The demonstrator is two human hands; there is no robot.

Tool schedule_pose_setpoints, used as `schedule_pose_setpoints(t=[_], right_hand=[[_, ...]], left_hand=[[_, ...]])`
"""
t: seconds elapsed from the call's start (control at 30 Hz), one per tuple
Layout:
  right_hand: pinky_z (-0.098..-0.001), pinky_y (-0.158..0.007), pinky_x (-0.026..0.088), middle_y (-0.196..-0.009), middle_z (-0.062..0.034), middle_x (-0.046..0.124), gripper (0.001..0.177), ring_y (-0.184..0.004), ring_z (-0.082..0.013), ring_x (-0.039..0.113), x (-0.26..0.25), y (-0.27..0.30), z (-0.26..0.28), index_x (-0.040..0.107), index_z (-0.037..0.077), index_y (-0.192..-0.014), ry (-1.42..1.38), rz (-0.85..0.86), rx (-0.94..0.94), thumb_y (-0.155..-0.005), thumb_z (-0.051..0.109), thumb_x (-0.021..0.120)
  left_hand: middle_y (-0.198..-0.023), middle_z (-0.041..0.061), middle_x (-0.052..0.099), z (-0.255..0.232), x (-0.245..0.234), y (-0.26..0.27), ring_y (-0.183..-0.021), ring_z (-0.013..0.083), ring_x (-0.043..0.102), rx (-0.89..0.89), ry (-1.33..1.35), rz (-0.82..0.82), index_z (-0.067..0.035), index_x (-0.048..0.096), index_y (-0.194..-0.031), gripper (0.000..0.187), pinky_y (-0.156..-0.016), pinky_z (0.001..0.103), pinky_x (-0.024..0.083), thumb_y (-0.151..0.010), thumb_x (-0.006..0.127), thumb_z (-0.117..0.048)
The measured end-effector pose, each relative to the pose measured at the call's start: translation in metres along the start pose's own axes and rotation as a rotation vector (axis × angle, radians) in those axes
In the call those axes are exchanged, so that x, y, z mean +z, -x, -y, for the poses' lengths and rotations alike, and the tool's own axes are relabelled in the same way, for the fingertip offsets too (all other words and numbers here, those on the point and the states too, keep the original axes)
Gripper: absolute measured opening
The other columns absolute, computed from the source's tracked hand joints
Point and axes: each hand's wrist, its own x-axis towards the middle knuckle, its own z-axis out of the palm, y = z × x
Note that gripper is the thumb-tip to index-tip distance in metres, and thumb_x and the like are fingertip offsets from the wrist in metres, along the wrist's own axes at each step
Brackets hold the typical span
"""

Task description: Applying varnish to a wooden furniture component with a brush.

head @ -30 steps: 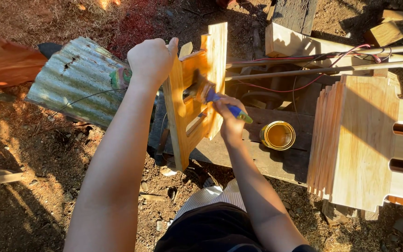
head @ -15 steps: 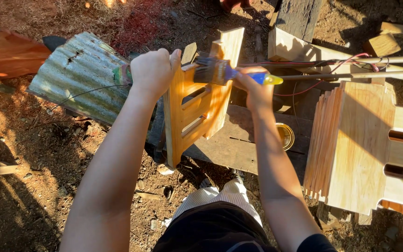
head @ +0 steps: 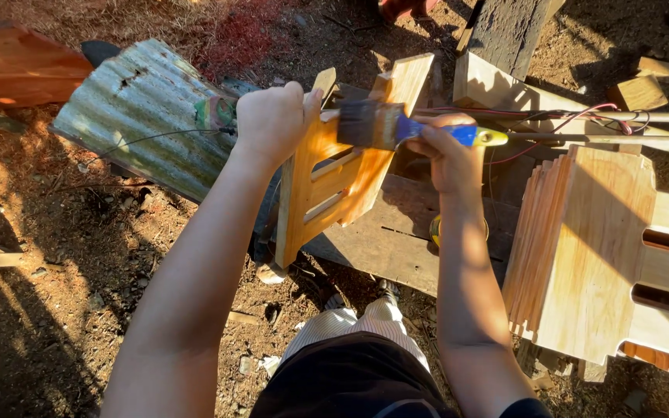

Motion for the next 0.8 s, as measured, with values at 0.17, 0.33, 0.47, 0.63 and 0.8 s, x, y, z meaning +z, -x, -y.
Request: schedule_pose_setpoints(t=[0.17, 0.33, 0.47, 0.63, 0.8], right_hand=[[-0.0393, -0.076, 0.069, -0.101, -0.019, 0.075, 0.015, -0.092, -0.0286, 0.078, -0.003, 0.003, -0.013, 0.066, 0.003, -0.094, 0.002, -0.004, 0.018, -0.088, -0.009, 0.073], [-0.0404, -0.082, 0.069, -0.108, -0.0197, 0.074, 0.013, -0.1, -0.0276, 0.077, -0.004, 0.03, -0.01, 0.068, 0.004, -0.096, 0.028, -0.018, -0.062, -0.09, -0.006, 0.073], [-0.0402, -0.081, 0.067, -0.109, -0.0198, 0.072, 0.01, -0.097, -0.0295, 0.077, -0.013, 0.035, -0.049, 0.068, 0.003, -0.097, -0.113, 0.016, -0.082, -0.092, -0.004, 0.073], [-0.0408, -0.083, 0.069, -0.109, -0.0188, 0.074, 0.007, -0.094, -0.0265, 0.075, -0.057, 0.038, -0.083, 0.068, 0.004, -0.097, -0.045, -0.209, -0.069, -0.092, 0.0, 0.072], [-0.0385, -0.092, 0.064, -0.118, -0.0128, 0.071, 0.009, -0.103, -0.0226, 0.072, -0.06, 0.049, -0.086, 0.067, 0.004, -0.1, -0.057, -0.293, -0.166, -0.093, 0.0, 0.072]], left_hand=[[-0.061, 0.01, 0.066, -0.008, 0.005, -0.003, -0.052, 0.0315, 0.066, 0.051, -0.017, -0.063, -0.013, 0.066, -0.072, 0.05, -0.048, 0.044, 0.052, -0.108, 0.055, -0.047], [-0.059, 0.01, 0.066, -0.016, 0.001, -0.006, -0.05, 0.0303, 0.066, 0.004, -0.072, 0.025, -0.013, 0.066, -0.072, 0.053, -0.045, 0.043, 0.051, -0.108, 0.054, -0.049], [-0.058, 0.008, 0.066, -0.023, 0.003, -0.013, -0.052, 0.0295, 0.066, 0.014, -0.057, -0.012, -0.013, 0.066, -0.072, 0.052, -0.048, 0.043, 0.052, -0.109, 0.053, -0.048], [-0.06, 0.009, 0.066, -0.014, 0.008, -0.014, -0.053, 0.0294, 0.067, -0.004, -0.053, -0.031, -0.012, 0.067, -0.072, 0.053, -0.048, 0.043, 0.052, -0.108, 0.053, -0.049], [-0.059, 0.01, 0.065, -0.01, 0.012, -0.014, -0.051, 0.0312, 0.066, -0.037, -0.083, -0.004, -0.012, 0.067, -0.073, 0.055, -0.047, 0.044, 0.051, -0.11, 0.052, -0.049]])
